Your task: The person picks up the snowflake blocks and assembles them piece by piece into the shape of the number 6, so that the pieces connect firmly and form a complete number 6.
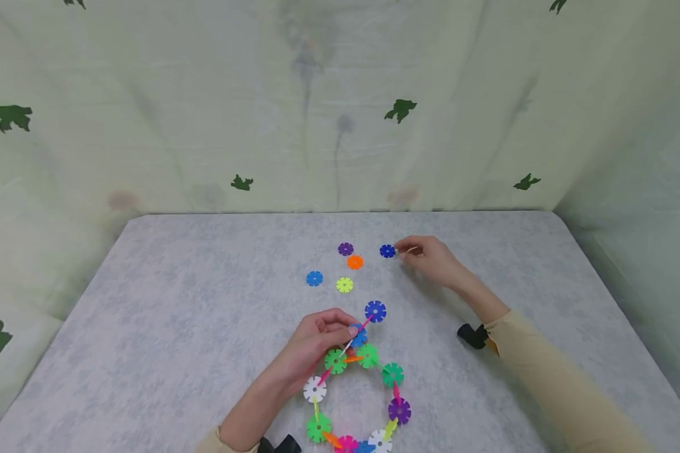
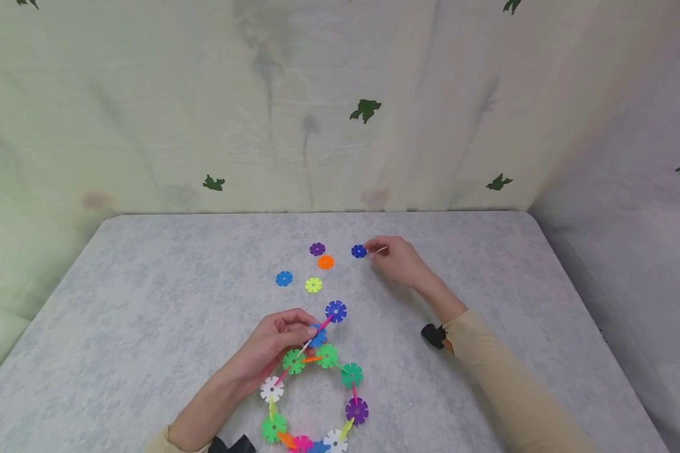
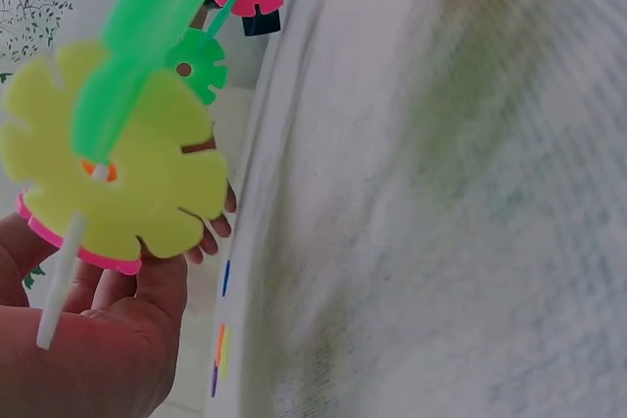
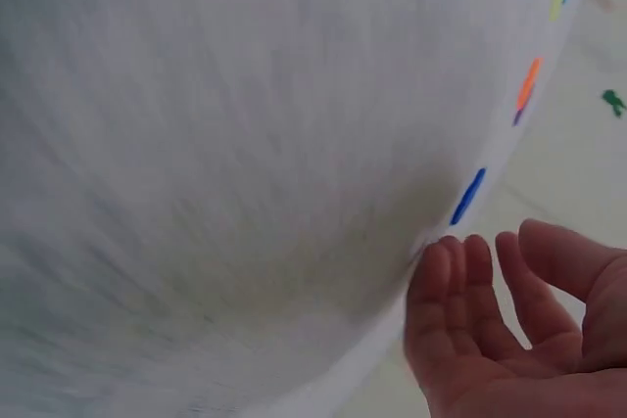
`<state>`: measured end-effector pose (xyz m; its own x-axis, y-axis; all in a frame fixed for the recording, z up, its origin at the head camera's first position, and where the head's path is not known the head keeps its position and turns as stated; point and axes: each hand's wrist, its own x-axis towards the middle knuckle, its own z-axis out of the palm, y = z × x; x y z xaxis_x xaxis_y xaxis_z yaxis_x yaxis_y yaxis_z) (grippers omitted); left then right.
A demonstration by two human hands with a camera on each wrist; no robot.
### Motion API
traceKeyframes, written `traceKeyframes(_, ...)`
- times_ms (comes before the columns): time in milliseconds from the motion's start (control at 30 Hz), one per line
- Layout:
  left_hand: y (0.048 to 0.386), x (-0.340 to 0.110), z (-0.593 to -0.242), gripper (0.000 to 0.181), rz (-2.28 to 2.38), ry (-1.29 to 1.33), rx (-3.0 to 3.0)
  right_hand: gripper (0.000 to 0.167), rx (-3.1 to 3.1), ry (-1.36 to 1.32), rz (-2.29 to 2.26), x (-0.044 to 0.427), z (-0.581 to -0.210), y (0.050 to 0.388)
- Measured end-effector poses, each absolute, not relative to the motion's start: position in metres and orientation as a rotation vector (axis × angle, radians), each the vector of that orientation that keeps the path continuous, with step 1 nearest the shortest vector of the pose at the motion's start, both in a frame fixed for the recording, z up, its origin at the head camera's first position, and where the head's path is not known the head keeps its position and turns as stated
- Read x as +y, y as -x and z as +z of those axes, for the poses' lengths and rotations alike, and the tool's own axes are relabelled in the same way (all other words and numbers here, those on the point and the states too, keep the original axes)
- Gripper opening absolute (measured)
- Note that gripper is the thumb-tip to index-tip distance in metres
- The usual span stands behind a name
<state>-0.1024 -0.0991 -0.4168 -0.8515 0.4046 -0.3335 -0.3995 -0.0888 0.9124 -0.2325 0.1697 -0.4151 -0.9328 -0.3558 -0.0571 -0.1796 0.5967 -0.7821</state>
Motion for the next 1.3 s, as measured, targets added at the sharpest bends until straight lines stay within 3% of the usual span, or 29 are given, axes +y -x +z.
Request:
traceKeyframes(267, 0.103, -0.098, -0.419, 0.021, 1.994, -0.014, 1.646, 0.037, 2.693, 0.527, -0.920, 0.162, -0.422, 0.271)
traceKeyframes(633, 0.103, -0.099, -0.420, 0.021, 1.995, -0.011, 1.634, 0.017, 2.690, 0.454, -0.951, 0.152, -0.418, 0.259)
traceKeyframes(933, 0.102, -0.099, -0.418, 0.016, 1.982, -0.025, 1.647, 0.009, 2.629, 0.452, -1.091, 0.163, -0.411, 0.222)
traceKeyframes(1300, 0.104, -0.100, -0.416, 0.040, 1.891, 0.048, 1.784, 0.025, 2.426, 0.438, -1.607, 0.161, -0.405, 0.142)
